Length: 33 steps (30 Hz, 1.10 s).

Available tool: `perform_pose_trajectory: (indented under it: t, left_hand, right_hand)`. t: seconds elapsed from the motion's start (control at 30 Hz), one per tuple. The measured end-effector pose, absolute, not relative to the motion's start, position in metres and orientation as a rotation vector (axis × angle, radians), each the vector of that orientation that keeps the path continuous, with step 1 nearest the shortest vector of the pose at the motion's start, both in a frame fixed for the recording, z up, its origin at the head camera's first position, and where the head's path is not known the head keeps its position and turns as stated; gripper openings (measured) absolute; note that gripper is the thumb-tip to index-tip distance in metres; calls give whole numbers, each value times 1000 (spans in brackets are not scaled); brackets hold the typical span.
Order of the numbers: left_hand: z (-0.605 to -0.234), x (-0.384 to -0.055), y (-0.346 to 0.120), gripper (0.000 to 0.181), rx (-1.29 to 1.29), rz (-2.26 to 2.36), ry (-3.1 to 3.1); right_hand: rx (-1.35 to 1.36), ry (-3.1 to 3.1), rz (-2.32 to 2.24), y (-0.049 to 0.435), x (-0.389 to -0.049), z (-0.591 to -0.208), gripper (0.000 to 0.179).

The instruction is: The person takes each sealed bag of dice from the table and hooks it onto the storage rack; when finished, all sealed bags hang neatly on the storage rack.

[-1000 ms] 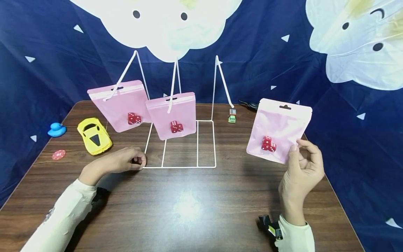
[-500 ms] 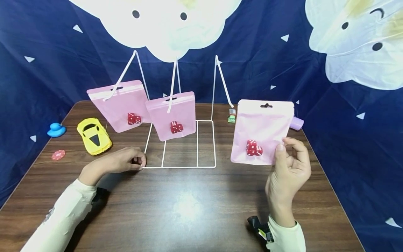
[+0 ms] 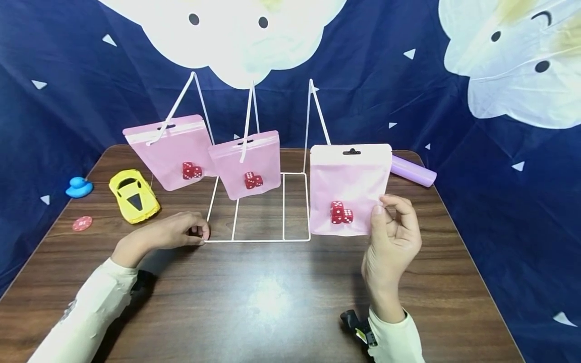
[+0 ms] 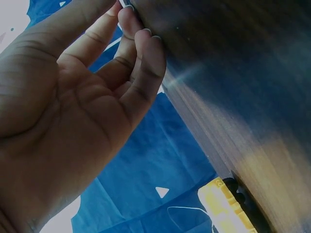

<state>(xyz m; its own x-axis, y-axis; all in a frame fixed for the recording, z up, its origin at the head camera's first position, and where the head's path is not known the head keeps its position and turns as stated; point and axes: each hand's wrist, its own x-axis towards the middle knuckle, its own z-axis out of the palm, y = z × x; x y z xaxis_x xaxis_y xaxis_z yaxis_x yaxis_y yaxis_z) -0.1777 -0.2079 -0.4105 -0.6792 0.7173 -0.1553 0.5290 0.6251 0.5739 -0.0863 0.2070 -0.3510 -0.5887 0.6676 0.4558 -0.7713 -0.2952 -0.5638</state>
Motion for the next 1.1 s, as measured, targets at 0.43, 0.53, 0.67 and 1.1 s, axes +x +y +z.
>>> perform_pose_trajectory:
  t: [0.43, 0.53, 0.67, 1.1]
  left_hand:
    - [-415, -178, -212, 19, 1042, 737, 2475]
    - [-411, -177, -210, 19, 1014, 707, 2481]
    - [-409, -177, -208, 19, 1012, 700, 2482]
    - [-409, -178, -208, 19, 1006, 692, 2480]
  right_hand:
    - [204, -1038, 1989, 188, -88, -351, 16]
    - [208, -1040, 1993, 188, -88, -351, 16]
    - [190, -1086, 1984, 188, -88, -351, 15]
    - [135, -1207, 1993, 190, -90, -356, 16]
